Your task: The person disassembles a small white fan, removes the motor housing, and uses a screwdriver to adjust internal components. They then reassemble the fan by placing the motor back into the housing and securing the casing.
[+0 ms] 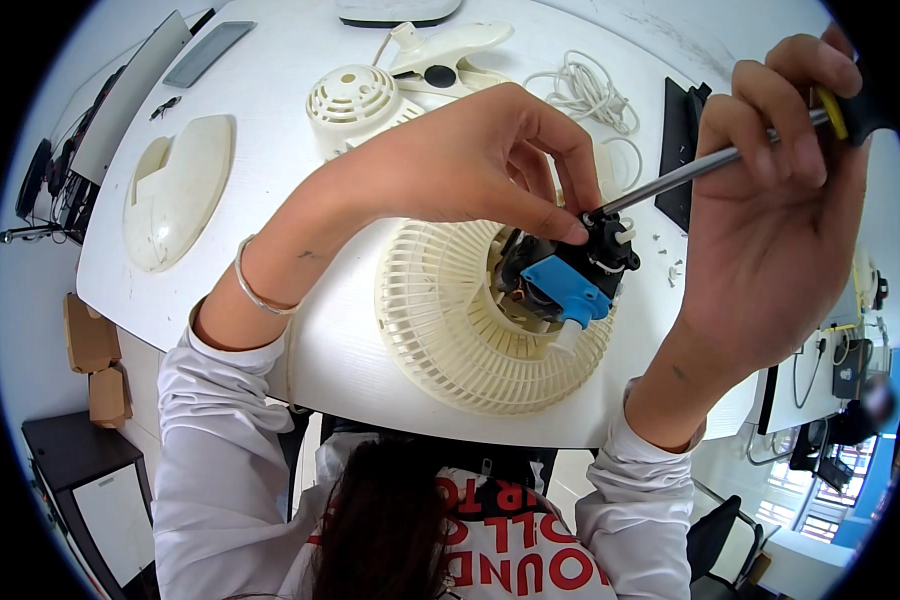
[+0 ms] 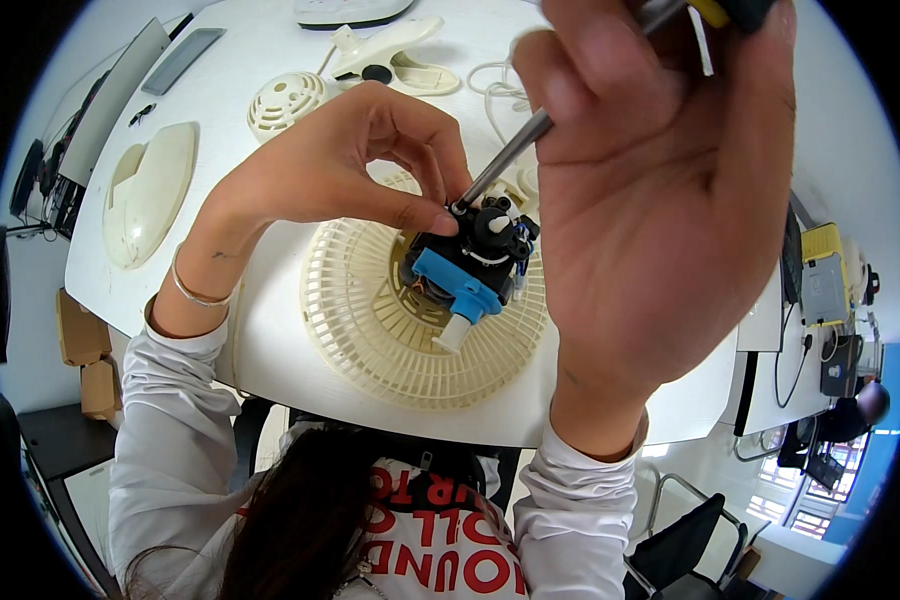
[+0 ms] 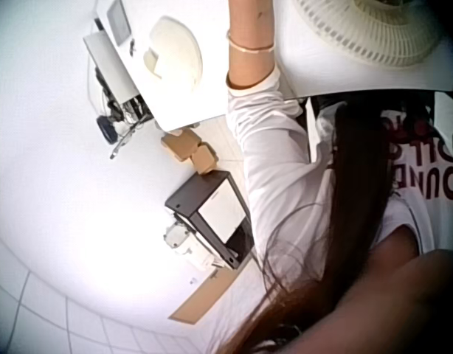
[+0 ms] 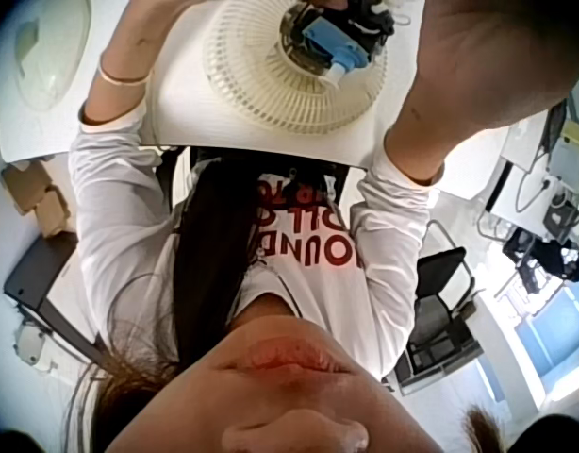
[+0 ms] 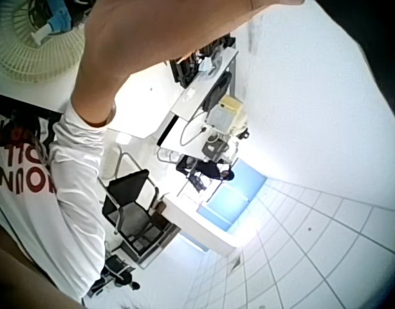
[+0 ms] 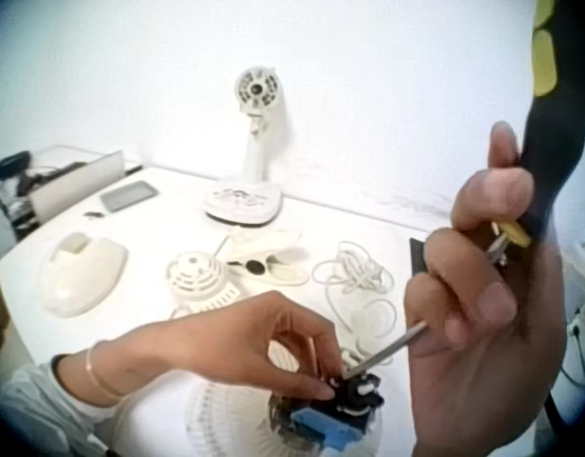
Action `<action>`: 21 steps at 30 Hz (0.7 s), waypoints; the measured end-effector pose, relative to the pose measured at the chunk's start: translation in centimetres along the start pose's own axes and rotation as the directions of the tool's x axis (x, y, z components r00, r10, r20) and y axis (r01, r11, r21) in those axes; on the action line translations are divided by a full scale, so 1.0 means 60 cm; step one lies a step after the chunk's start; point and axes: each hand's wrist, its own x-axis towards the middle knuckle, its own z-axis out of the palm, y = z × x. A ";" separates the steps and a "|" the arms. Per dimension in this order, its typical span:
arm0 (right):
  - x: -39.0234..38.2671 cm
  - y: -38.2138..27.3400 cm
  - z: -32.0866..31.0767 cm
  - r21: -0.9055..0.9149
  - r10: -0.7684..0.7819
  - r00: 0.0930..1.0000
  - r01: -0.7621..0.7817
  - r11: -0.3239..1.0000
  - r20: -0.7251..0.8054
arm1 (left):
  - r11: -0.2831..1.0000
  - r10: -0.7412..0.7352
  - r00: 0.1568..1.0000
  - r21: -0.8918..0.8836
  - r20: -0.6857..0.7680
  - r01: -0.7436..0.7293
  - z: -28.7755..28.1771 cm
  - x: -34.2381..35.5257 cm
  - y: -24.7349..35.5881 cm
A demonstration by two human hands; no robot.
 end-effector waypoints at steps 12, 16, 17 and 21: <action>0.003 0.011 0.007 0.052 0.026 0.998 -0.029 0.998 0.058 | 1.000 0.006 1.000 0.000 0.007 -0.006 0.001 0.001 -0.001; 0.001 0.007 0.005 0.008 0.008 0.994 -0.009 1.000 0.106 | 1.000 0.018 1.000 0.009 -0.001 -0.018 0.001 0.000 -0.002; 0.001 0.007 0.003 -0.008 0.005 0.993 -0.004 1.000 0.119 | 1.000 0.016 1.000 0.010 0.000 -0.016 0.002 0.000 -0.002; 0.000 0.004 -0.005 -0.072 -0.011 0.982 0.025 0.997 0.190 | 1.000 0.008 1.000 0.011 0.001 -0.008 0.002 0.001 -0.001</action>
